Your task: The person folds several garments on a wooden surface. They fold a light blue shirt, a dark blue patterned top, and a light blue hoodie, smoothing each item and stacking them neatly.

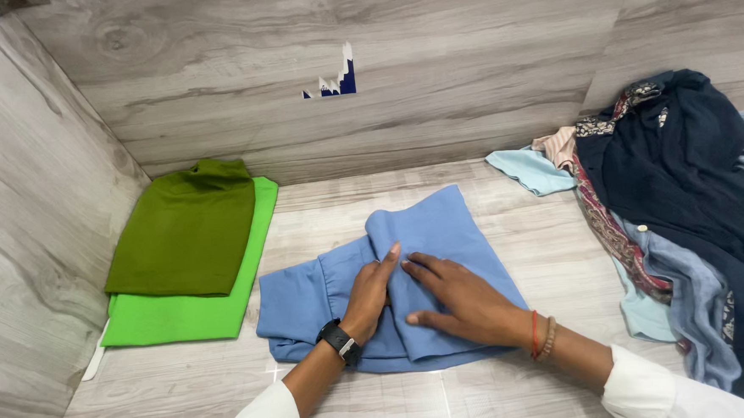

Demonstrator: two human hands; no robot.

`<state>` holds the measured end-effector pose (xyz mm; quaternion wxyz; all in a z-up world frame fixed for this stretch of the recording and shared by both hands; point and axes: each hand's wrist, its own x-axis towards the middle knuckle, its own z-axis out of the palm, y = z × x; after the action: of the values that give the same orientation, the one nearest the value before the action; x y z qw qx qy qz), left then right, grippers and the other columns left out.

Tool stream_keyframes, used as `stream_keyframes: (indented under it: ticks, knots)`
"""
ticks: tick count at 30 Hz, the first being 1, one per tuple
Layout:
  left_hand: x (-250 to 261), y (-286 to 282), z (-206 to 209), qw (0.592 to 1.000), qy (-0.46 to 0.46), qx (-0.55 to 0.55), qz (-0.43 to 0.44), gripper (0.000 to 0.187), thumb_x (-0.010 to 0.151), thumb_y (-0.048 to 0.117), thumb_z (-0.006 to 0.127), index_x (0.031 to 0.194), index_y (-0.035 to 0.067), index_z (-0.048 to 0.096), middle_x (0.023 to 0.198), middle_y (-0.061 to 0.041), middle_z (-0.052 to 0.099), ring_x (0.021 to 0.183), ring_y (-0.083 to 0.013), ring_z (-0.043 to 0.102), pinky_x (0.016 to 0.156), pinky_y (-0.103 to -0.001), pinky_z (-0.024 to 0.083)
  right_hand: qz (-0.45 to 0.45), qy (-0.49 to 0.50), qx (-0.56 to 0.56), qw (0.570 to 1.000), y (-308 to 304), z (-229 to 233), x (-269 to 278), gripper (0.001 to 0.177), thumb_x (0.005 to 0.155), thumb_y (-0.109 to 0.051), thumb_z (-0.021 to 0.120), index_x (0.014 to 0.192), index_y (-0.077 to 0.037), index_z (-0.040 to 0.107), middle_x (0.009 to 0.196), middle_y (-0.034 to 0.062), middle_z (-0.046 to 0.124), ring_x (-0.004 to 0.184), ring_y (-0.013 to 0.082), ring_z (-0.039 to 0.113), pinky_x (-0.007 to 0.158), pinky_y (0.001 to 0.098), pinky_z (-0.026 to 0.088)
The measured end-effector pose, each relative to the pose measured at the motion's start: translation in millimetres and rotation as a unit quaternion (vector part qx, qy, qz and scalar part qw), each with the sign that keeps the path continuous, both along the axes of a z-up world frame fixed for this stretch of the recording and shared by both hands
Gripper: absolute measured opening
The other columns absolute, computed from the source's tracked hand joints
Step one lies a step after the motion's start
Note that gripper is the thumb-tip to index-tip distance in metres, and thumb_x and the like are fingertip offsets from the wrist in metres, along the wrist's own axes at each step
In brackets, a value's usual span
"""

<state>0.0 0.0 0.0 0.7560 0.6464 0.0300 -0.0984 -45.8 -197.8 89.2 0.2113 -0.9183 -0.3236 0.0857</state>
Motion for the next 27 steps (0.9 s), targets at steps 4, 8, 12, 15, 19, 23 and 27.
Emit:
stream_keyframes:
  ticks: [4,8,12,15,19,23,27]
  knots:
    - [-7.2,-4.4,16.0,0.998,-0.017,0.065,0.009,0.043,0.09,0.032,0.07,0.109,-0.007,0.068,0.099,-0.015,0.076,0.085,-0.017,0.071,0.074,-0.029,0.056,0.03,-0.087,0.045,0.995,-12.2,-13.7,4.8,0.079,0.097,-0.053,0.056,0.156,-0.008,0.031,0.166,0.0171,0.025,0.156,0.0316,0.017,0.125,0.0486,0.014]
    - [-10.0,-4.0,24.4,0.998,-0.011,0.055,-0.006,0.042,0.091,0.025,0.069,0.115,-0.008,0.065,0.101,-0.014,0.076,0.088,-0.0174,0.072,0.077,-0.03,0.058,0.012,-0.115,0.006,0.993,-19.9,-23.7,17.1,0.077,0.099,-0.055,0.051,0.158,-0.011,0.03,0.167,0.0166,0.022,0.155,0.0326,0.012,0.122,0.053,0.009]
    - [-14.7,-6.7,35.2,0.999,-0.025,0.023,-0.01,0.049,0.088,0.019,0.071,0.127,-0.008,0.059,0.106,-0.013,0.075,0.092,-0.0165,0.073,0.08,-0.029,0.059,0.01,-0.102,0.003,0.995,-23.3,-32.7,24.5,0.077,0.098,-0.057,0.048,0.158,-0.012,0.031,0.167,0.0141,0.022,0.155,0.032,0.012,0.121,0.056,0.007]
    - [-27.0,-14.1,46.2,0.988,-0.04,0.134,0.065,0.064,0.085,0.016,0.07,0.142,-0.003,0.046,0.111,-0.023,0.075,0.095,-0.025,0.074,0.081,-0.033,0.059,-0.04,-0.102,0.029,0.994,-28.9,-36.4,29.8,0.073,0.095,-0.056,0.052,0.151,-0.011,0.042,0.164,0.0157,0.029,0.153,0.0321,0.02,0.122,0.0522,0.014]
    - [-43.7,-18.9,57.7,0.856,-0.317,0.381,0.145,0.085,0.084,0.016,0.071,0.154,-0.002,0.026,0.146,-0.03,0.042,0.128,-0.0364,0.049,0.104,-0.046,0.043,-0.139,-0.227,0.078,0.961,-44.6,-32.5,44.3,0.074,0.096,-0.052,0.058,0.145,0.002,0.047,0.149,0.026,0.046,0.135,0.0379,0.047,0.11,0.0486,0.038]
    - [-49.5,-20.7,52.6,0.746,-0.393,0.535,0.053,0.081,0.092,0.035,0.065,0.156,0.002,0.028,0.161,-0.032,0.022,0.15,-0.0446,0.015,0.117,-0.062,0.014,-0.236,-0.177,0.069,0.953,-54.5,-24.5,53.6,0.082,0.09,-0.051,0.063,0.146,0.006,0.043,0.124,0.024,0.062,0.11,0.0352,0.064,0.089,0.0451,0.054]
    - [-48.3,-24.3,33.7,0.772,-0.271,0.572,-0.065,0.076,0.102,0.054,0.045,0.158,0.006,0.027,0.166,-0.026,0.012,0.156,-0.0407,0.0,0.12,-0.064,-0.004,-0.306,0.017,0.088,0.948,-51.4,-24.6,58.6,0.085,0.088,-0.053,0.067,0.15,0.0,0.044,0.095,0.0322,0.076,0.085,0.0355,0.076,0.079,0.0426,0.059]
